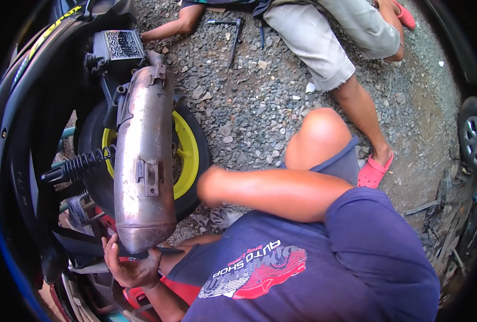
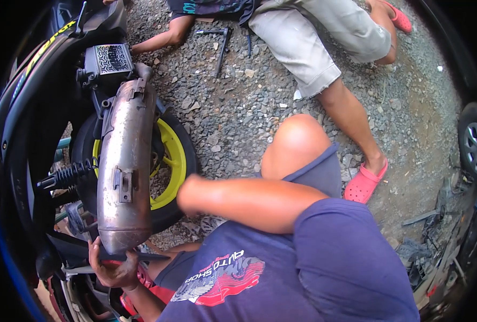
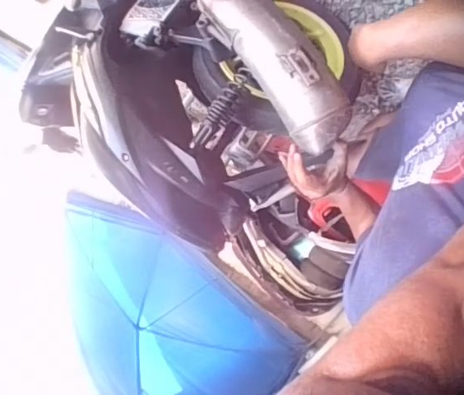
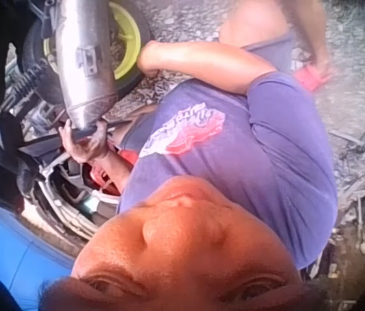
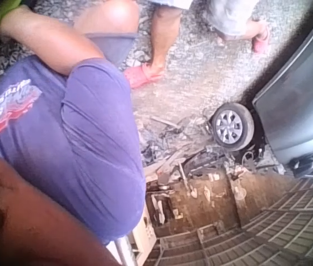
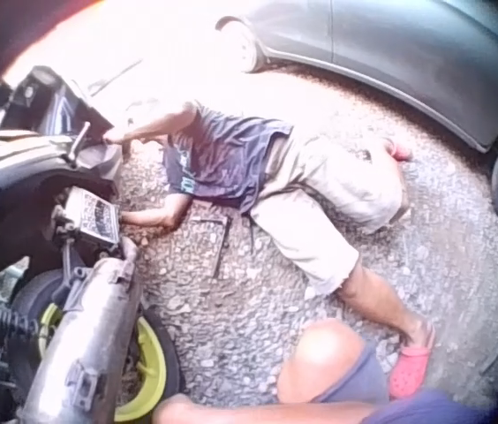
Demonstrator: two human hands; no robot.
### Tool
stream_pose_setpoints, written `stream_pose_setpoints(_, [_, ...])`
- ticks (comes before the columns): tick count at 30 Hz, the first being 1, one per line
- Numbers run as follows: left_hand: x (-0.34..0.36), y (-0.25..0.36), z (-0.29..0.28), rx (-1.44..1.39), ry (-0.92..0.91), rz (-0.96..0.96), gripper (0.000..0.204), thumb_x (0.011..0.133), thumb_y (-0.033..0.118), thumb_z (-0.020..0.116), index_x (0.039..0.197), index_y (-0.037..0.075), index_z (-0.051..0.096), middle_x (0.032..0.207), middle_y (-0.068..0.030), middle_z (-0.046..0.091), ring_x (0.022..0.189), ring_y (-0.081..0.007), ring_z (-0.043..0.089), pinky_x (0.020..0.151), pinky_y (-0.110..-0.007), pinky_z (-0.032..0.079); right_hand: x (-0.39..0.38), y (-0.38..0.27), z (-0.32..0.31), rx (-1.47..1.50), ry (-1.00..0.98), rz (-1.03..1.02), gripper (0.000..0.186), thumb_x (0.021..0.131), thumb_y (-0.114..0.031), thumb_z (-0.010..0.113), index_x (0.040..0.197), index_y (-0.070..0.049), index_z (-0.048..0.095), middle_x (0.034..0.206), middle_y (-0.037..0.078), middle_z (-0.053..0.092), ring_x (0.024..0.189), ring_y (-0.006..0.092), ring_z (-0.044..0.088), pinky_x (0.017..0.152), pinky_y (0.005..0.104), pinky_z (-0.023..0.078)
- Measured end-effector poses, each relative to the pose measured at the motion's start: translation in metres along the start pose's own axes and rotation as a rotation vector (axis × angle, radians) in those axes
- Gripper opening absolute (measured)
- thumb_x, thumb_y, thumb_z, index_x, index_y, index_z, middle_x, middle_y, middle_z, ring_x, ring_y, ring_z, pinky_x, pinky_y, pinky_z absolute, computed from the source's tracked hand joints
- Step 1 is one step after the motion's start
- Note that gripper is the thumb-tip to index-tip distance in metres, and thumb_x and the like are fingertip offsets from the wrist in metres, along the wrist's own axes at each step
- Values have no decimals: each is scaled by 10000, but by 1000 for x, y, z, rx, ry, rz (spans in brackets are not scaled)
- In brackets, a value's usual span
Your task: Installing and securing an exhaust pipe on a motorcycle.
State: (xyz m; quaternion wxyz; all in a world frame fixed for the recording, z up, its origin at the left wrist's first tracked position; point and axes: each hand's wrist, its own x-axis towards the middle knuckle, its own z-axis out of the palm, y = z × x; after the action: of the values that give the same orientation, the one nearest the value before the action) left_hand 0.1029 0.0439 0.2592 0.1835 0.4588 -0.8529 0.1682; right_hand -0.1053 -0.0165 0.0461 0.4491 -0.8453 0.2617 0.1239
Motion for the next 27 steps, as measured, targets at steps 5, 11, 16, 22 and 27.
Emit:
stream_pose_setpoints(5, [-2, -6, 0, -71, 0, 3, 740, 794, 319, 887, 1385, 11, 564, 1246, -189, 681, 1089, -390, 738, 1086, -670, 546, 91, 174, 16, 251, -129, 782, 386, 936, -244, 786, 1303, -122, 792, 1324, 113, 775, 1125, 382, 759, 830, 616, 603])
stream_pose_setpoints(11, [-5, -10, -1, -139, -33, 26, 825, 815, 406, 917, 1403, -32, 539, 1279, -217, 660, 1067, -421, 735, 1080, -722, 524, 146, 259, 4, 84, 612, 678, 349, 1033, -231, 603, 1303, -102, 782, 1552, 166, 605, 1428, 372, 576, 1015, 630, 555])
stream_pose_setpoints(16, [0, -13, -5, -88, -122, 42, 937, 758, 459, 963, 1429, -18, 516, 1291, -223, 654, 1087, -418, 725, 1087, -736, 514, 181, 285, 0, -42, 720, 594, 362, 1029, -247, 577, 1311, -130, 771, 1580, 160, 531, 1451, 341, 504, 1155, 635, 430])
stream_pose_setpoints(22, [1, -19, -23, -81, -218, 34, 966, 722, 448, 989, 1435, -6, 521, 1289, -230, 654, 1119, -411, 713, 1100, -733, 502, 178, 301, 15, 61, 833, 646, 304, 1027, -233, 570, 1259, -131, 738, 1390, 160, 636, 1358, 344, 563, 1080, 509, 504])
stream_pose_setpoints(27, [0, -10, -4, -45, -127, 23, 960, 730, 501, 978, 1414, -3, 531, 1268, -217, 668, 1103, -400, 733, 1088, -706, 517, 144, 320, 16, 93, 997, 688, 267, 999, -155, 597, 1198, -63, 750, 1259, 185, 743, 1203, 369, 692, 973, 513, 594])
